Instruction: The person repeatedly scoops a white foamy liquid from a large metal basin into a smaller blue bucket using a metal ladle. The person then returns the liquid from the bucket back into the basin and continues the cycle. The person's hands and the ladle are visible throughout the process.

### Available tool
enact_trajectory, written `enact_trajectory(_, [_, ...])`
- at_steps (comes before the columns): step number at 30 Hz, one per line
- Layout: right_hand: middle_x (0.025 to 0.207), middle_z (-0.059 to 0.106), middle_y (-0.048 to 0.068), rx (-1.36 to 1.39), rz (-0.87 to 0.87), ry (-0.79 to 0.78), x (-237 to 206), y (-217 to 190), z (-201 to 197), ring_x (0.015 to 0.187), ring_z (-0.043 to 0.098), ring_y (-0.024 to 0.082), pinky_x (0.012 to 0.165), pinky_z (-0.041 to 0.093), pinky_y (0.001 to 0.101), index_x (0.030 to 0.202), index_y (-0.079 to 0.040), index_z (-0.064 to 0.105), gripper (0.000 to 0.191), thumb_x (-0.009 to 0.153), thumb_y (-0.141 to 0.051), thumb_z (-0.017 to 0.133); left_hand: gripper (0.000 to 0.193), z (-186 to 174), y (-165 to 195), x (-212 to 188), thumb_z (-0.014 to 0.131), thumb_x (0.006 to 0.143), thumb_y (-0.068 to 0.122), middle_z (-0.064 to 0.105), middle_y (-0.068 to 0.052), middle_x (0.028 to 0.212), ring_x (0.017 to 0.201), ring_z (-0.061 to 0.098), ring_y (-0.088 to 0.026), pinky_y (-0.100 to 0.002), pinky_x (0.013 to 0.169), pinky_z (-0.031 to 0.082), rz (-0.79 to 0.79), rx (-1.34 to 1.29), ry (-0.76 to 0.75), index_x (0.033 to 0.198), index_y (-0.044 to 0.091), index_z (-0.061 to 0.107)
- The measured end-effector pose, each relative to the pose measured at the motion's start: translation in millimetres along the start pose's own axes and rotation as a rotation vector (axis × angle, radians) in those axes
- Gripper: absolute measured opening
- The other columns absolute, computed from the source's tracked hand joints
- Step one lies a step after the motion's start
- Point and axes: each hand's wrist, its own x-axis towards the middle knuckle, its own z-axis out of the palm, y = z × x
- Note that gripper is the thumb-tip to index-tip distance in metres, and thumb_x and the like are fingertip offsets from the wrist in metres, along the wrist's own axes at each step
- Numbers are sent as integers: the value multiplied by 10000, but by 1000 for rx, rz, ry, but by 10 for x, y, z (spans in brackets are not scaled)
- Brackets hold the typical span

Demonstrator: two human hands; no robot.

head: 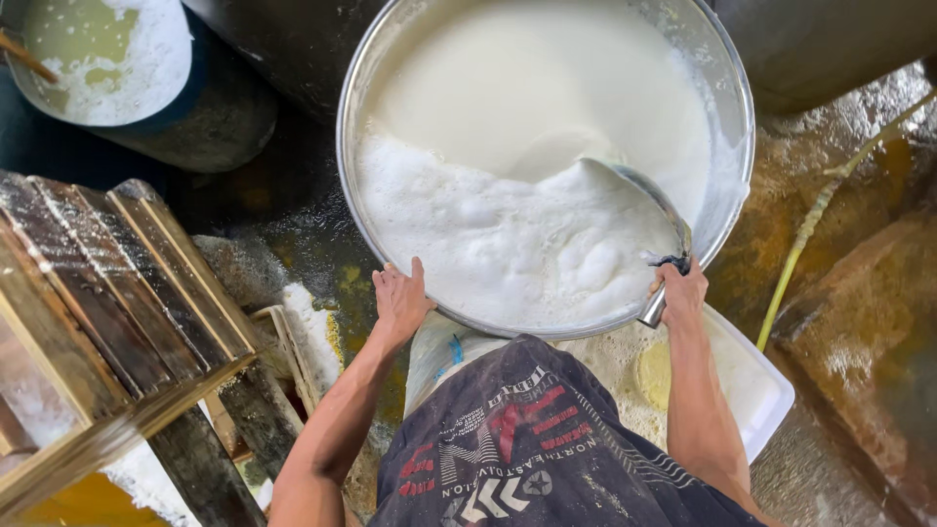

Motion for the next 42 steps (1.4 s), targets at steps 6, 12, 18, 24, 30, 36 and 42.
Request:
enact_trajectory(6, [667,569,80,432,235,-66,106,414,304,514,562,189,463,503,364,1030,5,541,167,883,20,617,1005,21,9,-34,887,698,426,510,-524,1242,1225,526,-561,-636,1069,302,-1,-33,30,1472,0,408])
enact_trajectory(12, [611,498,31,674,362,-332,538,245,1098,507,509,166,490,477,358,959,-47,623,106,859,-75,604,997,-78,71,-57,896,682,405,488,-503,1293,1239,524,-535,-609,1073,324,-48,-19,18,1470,16,424])
enact_trajectory(18, [591,540,82,669,414,-460,962,-345,2000,511,550,228,496,520,396,839,-26,590,60,849,-82,610,976,-177,142,-82,915,659,348,510,-437,1326,1248,536,-494,-577,1080,350,-104,-54,31,1459,26,457])
enact_trajectory(24, [593,540,101,524,331,-498,1144,-1099,2762,460,544,225,421,477,411,996,-35,540,191,829,9,623,994,-161,155,-61,910,664,378,488,-427,1360,1229,537,-488,-587,1085,346,-138,-29,59,1469,28,444])
enact_trajectory(30, [681,582,97,70,-96,-614,1140,-1528,3379,477,525,195,398,446,390,1302,-6,571,473,842,-89,646,1021,-204,200,4,906,661,389,483,-410,1380,1248,534,-458,-562,1103,351,-191,1,-17,1486,35,418])
enact_trajectory(36, [1149,682,302,-683,-816,-588,1078,-1556,3624,1018,681,446,882,559,488,1436,-3,447,856,745,-313,845,1023,-293,262,67,913,653,379,484,-401,1371,1265,516,-469,-559,1116,327,-229,24,-49,1478,45,409])
enact_trajectory(42, [1146,680,292,-944,-649,-654,895,-1356,3337,1040,653,480,906,514,556,1559,-107,343,874,777,-279,692,980,-263,244,83,905,654,317,492,-436,1343,1224,540,-487,-575,1127,315,-198,-7,2,1465,38,431])
